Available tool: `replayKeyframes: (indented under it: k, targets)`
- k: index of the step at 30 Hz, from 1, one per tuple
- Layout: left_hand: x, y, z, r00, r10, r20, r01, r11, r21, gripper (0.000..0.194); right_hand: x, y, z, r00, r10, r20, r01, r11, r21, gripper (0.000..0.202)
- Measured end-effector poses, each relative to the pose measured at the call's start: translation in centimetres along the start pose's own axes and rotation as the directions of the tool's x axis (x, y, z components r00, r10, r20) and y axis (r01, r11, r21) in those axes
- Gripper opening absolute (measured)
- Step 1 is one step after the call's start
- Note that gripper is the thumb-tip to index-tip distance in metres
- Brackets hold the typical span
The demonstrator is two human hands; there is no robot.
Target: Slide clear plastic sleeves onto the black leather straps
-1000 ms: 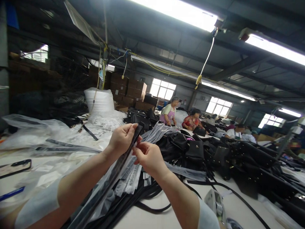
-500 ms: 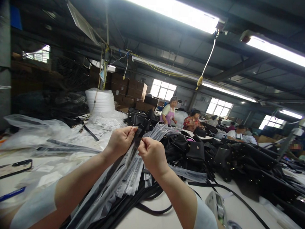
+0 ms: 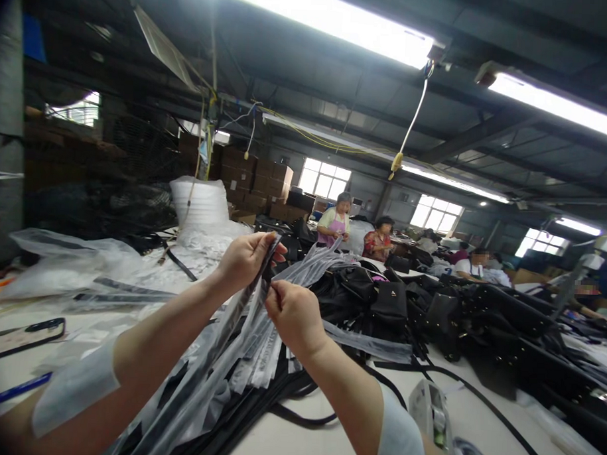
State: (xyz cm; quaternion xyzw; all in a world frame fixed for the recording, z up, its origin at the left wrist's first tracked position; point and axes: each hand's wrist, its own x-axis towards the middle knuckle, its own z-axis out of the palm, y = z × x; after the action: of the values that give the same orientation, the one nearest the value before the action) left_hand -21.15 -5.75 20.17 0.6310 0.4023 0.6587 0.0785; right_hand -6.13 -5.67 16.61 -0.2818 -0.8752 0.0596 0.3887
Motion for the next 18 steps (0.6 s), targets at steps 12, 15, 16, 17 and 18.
replayKeyframes:
  k: [12,15,16,17,18]
  targets:
    - [1.2,0.5,0.1,0.971,0.225,-0.079,-0.144,0.818,0.557,0.045,0.2,-0.1,0.0,0.985,-0.124,-0.121,0.100,0.977,-0.191,0.022]
    - [1.2,0.3,-0.1,0.977,0.212,-0.015,-0.163,0.793,0.587,0.045,0.2,0.3,0.2,0.979,-0.127,-0.160,0.093,0.974,-0.206,0.022]
    - [1.2,0.2,-0.2,0.978,0.209,-0.014,-0.160,0.786,0.597,0.045,0.2,0.5,0.2,0.975,-0.132,-0.176,0.094,0.974,-0.207,0.023]
    - [1.1,0.1,-0.2,0.977,0.211,-0.027,-0.151,0.780,0.608,0.044,0.2,0.6,0.2,0.971,-0.138,-0.194,0.097,0.974,-0.205,0.023]
    - [1.1,0.1,-0.2,0.974,0.220,-0.053,-0.140,0.771,0.621,0.044,0.3,0.6,0.2,0.966,-0.144,-0.214,0.100,0.974,-0.202,0.024]
